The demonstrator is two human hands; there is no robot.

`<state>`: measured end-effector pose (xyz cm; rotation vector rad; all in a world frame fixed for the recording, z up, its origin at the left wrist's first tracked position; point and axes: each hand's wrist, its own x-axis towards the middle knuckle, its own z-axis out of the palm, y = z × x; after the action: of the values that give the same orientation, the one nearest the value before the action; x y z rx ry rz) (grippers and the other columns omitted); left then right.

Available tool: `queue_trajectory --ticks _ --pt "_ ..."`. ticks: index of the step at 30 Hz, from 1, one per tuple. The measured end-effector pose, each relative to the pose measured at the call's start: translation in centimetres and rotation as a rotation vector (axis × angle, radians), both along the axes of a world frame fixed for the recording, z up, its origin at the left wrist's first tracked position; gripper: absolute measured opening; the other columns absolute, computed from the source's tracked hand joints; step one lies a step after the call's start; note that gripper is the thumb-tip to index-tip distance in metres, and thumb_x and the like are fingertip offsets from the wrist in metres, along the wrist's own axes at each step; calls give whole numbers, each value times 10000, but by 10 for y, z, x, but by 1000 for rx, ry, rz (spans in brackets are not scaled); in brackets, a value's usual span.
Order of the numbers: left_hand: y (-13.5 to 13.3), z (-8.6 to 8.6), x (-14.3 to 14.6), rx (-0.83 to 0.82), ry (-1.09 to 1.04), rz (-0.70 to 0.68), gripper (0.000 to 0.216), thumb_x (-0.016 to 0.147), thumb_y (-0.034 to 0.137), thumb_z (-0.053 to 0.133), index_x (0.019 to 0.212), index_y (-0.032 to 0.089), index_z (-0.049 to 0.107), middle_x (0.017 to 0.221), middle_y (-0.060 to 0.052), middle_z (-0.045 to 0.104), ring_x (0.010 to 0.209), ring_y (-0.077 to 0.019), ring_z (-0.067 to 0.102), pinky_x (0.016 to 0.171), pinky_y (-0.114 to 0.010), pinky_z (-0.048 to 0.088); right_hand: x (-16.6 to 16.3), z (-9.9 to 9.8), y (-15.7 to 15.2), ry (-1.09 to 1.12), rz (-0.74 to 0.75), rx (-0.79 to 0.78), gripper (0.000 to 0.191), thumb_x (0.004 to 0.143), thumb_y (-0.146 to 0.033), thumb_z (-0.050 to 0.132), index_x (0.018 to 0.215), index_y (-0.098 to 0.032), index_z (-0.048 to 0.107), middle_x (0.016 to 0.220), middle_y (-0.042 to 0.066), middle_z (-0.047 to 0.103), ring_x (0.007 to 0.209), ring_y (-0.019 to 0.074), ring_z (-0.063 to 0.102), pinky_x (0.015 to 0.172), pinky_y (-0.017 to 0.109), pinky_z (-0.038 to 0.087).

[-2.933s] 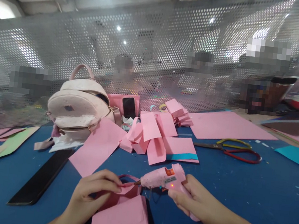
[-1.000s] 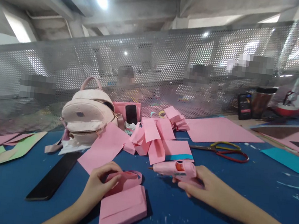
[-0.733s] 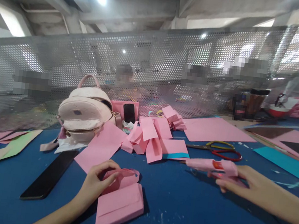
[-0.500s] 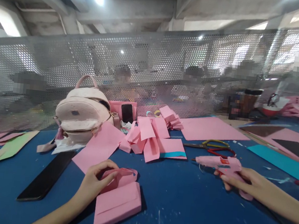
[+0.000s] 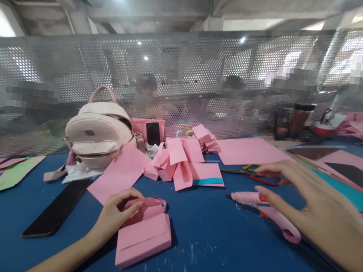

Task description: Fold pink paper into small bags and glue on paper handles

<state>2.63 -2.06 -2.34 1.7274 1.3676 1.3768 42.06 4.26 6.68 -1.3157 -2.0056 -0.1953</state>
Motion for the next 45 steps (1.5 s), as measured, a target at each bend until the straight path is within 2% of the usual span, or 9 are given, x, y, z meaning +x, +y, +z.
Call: queue_trajectory --ticks 2,4,6,8,12,16,22,40,45 --pt "0 0 0 3 -8 3 97 822 237 636 795 171 702 791 -33 692 762 -171 645 722 -252 492 -34 0 -14 66 227 -165 353 870 -589 537 1077 -315 620 1103 66 669 973 249 645 781 364 535" --pt "-1 0 0 3 -16 4 102 825 244 632 792 168 693 784 -34 692 757 -173 645 714 -252 495 -72 -10 -22 92 390 -331 290 912 -465 545 1151 -304 575 1143 48 649 962 217 634 816 340 530" --pt "-2 0 0 2 -24 3 111 828 248 624 786 165 684 769 -35 690 745 -174 645 699 -253 499 -110 -25 -21 119 532 -440 264 913 -369 557 1152 -259 574 1154 52 644 923 198 630 841 338 515" --pt "-4 0 1 1 -27 3 116 830 250 619 785 162 680 762 -35 690 740 -175 644 694 -254 501 -142 -43 -12 195 672 -526 234 880 -268 573 1107 -215 580 1101 57 658 888 185 629 790 319 515" --pt "-9 0 1 -1 -28 27 116 835 255 618 787 161 666 751 -33 683 725 -173 635 679 -251 498 -182 -72 6 374 856 -660 250 787 -239 677 1020 -188 601 992 35 672 831 168 625 694 277 493" --pt "-10 0 2 11 -36 42 91 828 235 619 783 166 657 743 -25 671 721 -169 636 681 -243 496 -192 -83 6 421 869 -679 177 765 -228 686 926 -186 627 908 14 666 743 142 595 642 253 462" --pt "-10 -1 5 2 -24 21 71 830 194 607 784 175 658 752 -12 653 717 -152 628 674 -221 489 -187 -83 2 492 824 -703 62 795 -218 644 837 -173 638 759 1 647 644 126 563 567 229 413" --pt "-10 3 6 2 19 -48 79 792 153 597 793 180 670 783 -27 676 780 -181 658 737 -267 512 -185 -85 -2 411 836 -533 84 779 -124 635 818 -198 637 766 -13 618 670 125 560 583 225 413" --pt "-9 7 7 -82 49 -96 168 727 82 563 802 195 662 830 -15 705 840 -188 671 783 -275 500 -183 -86 -3 392 850 -520 105 785 -108 617 830 -201 633 792 -12 620 677 121 551 598 225 422"
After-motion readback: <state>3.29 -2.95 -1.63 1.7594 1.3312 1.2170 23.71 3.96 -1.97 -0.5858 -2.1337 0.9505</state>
